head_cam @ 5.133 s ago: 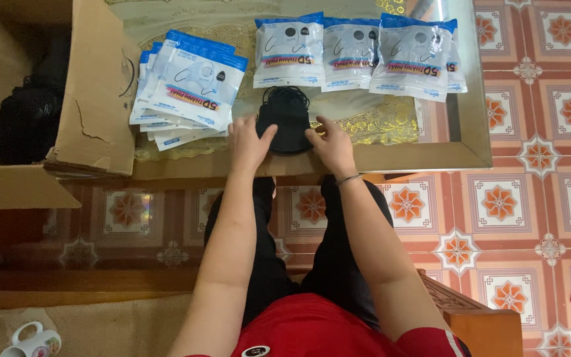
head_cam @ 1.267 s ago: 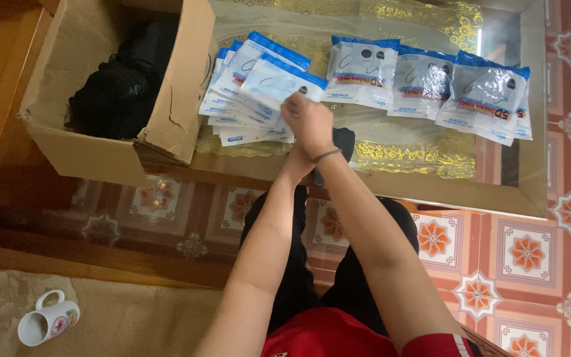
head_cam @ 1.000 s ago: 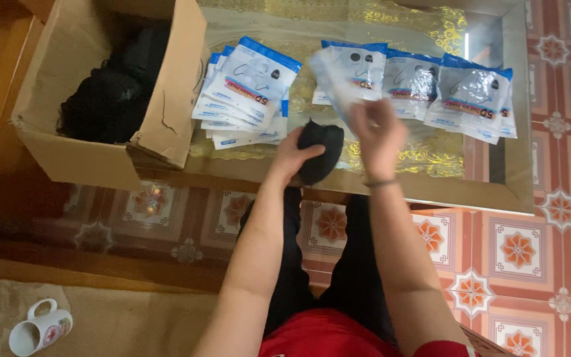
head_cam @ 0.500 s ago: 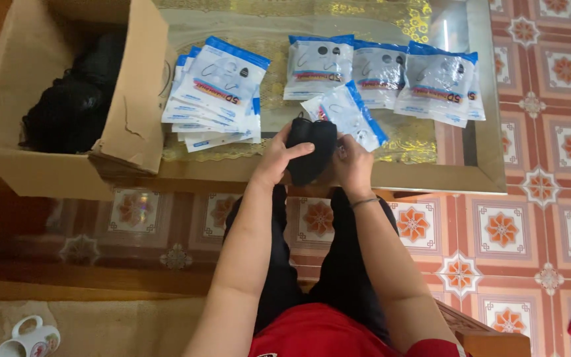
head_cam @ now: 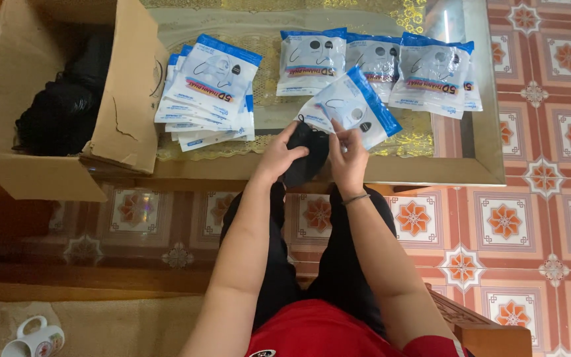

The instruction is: Sorting and inspecting black face masks on a glass table

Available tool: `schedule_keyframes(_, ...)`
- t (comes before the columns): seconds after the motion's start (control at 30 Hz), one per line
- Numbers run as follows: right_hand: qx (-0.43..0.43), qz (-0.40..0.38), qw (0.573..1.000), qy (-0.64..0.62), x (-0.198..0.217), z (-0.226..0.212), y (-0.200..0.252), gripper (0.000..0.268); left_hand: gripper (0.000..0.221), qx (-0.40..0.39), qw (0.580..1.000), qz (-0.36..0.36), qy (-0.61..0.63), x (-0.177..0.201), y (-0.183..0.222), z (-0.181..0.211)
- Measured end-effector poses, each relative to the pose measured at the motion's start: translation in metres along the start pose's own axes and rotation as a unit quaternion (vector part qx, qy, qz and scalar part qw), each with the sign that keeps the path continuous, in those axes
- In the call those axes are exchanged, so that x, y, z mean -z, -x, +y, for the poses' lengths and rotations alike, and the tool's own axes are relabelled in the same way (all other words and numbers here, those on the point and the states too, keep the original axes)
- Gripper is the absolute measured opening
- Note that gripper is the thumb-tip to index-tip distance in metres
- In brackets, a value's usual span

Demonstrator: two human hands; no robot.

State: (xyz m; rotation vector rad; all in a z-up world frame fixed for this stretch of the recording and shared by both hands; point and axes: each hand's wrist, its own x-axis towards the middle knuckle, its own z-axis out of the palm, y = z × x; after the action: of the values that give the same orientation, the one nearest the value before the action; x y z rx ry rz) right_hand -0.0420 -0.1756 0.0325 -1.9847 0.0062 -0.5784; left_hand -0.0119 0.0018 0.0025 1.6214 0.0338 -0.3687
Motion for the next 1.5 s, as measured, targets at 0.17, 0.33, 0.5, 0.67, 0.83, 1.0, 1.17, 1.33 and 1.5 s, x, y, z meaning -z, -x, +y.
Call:
schedule_keyframes(0.17, 0.066, -0.004, 0.996, 0.057, -0.003, 0.007, 0.004, 0.009, 0.086, -0.001, 1.000, 0.023, 0.001, -0.007, -0.001, 0.011)
schedule_keyframes(0.33, 0.162, -0.007, 0.978, 0.131, -0.013, 0.001, 0.005, 0.015, 0.083, -0.020, 0.999, 0.046, -0.009, -0.015, 0.016, 0.036)
schedule_keyframes(0.5, 0.154, 0.003, 0.980, 0.129, -0.021, 0.012, 0.007, 0.015, 0.091, 0.027, 0.995, 0.039, 0.085, -0.026, 0.014, 0.021)
schedule_keyframes(0.67, 0.167, -0.008, 0.982, 0.087, -0.017, -0.001, 0.007, 0.015, 0.031, 0.002, 0.968, 0.059, 0.244, -0.029, -0.031, -0.033)
schedule_keyframes(0.83, 0.202, -0.022, 0.977, 0.068, -0.019, -0.004, 0.010, 0.016, 0.029, 0.041, 0.967, 0.095, 0.231, -0.024, -0.026, -0.028)
schedule_keyframes(1.0, 0.174, -0.023, 0.979, 0.102, -0.015, 0.011, 0.003, 0.011, 0.051, -0.005, 0.950, 0.024, 0.312, -0.026, -0.025, -0.034)
schedule_keyframes(1.17, 0.133, -0.020, 0.988, 0.069, -0.011, 0.023, 0.000, 0.011, 0.052, 0.020, 0.943, -0.022, 0.332, -0.027, 0.005, 0.006)
schedule_keyframes(1.33, 0.182, -0.049, 0.980, 0.065, -0.011, 0.004, -0.001, 0.013, 0.042, 0.011, 0.934, 0.062, 0.351, -0.047, -0.010, -0.007)
schedule_keyframes(1.5, 0.222, -0.071, 0.972, 0.033, -0.010, 0.000, -0.001, 0.013, 0.031, 0.019, 0.916, 0.137, 0.376, -0.065, -0.021, -0.017)
